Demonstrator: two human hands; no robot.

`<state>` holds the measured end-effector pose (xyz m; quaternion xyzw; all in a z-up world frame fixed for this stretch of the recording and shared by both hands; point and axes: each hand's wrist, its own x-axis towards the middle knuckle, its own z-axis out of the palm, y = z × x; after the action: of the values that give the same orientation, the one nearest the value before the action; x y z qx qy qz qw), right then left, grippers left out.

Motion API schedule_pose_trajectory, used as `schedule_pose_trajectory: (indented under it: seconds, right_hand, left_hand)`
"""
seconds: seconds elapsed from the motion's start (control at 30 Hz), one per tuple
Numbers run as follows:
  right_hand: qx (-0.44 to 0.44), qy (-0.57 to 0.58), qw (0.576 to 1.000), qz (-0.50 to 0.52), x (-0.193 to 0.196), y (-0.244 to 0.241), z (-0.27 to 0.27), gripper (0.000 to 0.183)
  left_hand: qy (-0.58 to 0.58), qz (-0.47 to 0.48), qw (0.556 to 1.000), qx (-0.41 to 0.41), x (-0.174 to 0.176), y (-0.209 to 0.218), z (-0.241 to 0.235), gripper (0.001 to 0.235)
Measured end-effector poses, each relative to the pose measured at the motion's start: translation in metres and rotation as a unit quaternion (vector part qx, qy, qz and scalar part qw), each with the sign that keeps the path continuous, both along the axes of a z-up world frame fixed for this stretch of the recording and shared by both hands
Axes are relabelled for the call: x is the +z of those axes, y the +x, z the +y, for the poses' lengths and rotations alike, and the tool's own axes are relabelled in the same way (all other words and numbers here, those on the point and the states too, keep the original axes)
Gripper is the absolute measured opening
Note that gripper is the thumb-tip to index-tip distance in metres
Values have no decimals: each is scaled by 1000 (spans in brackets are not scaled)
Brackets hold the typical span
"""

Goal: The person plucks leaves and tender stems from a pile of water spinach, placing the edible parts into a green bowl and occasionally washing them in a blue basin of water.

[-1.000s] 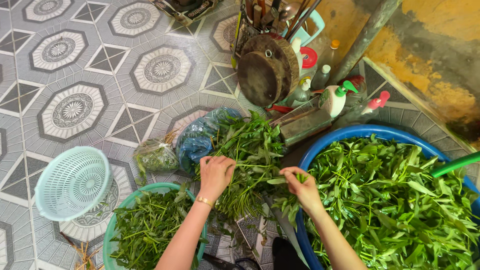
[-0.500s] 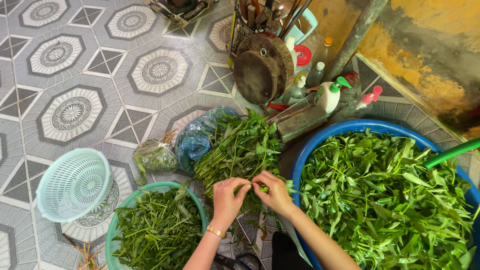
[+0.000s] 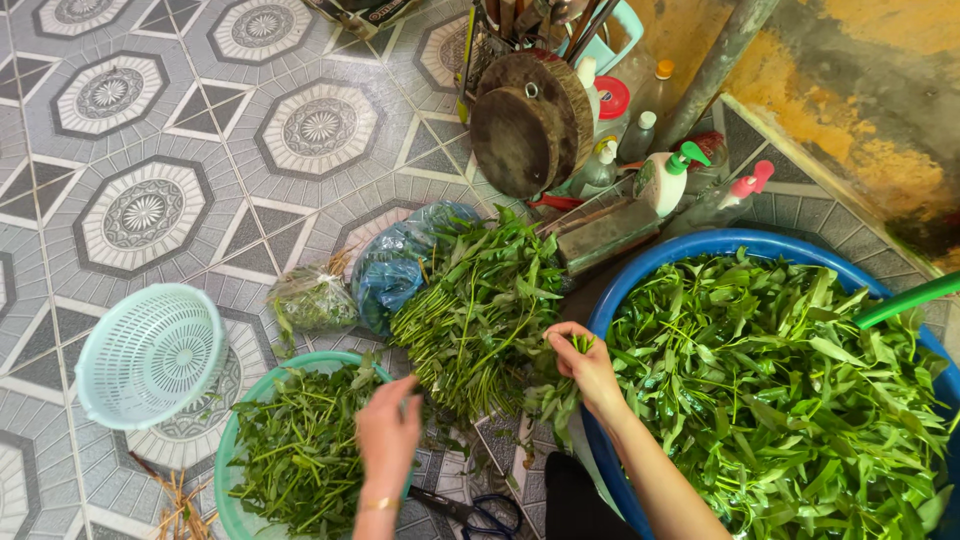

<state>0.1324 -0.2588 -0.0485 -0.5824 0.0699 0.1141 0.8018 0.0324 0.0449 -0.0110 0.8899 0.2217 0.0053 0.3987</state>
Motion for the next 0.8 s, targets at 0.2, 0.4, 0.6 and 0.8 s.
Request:
schedule_pose_trajectory:
  seconds: [0.2, 0.4, 0.6, 0.8]
  right_hand:
    - [-8, 80, 996, -30, 0, 4, -9, 10]
    - [-59, 232, 971, 16, -1, 14, -49, 10]
    - [-70, 288, 955, 1, 13, 18, -68, 10]
    - [-69, 128, 989, -9, 38, 12, -73, 13]
  left_hand:
    - [101, -139, 976, -131, -45, 48, -60, 28]
    - [102, -135, 979, -110, -62, 65, -58, 8]
    - [98, -171, 972, -128, -67, 83, -55, 9]
    - [161, -164, 955, -185, -88, 102, -46, 10]
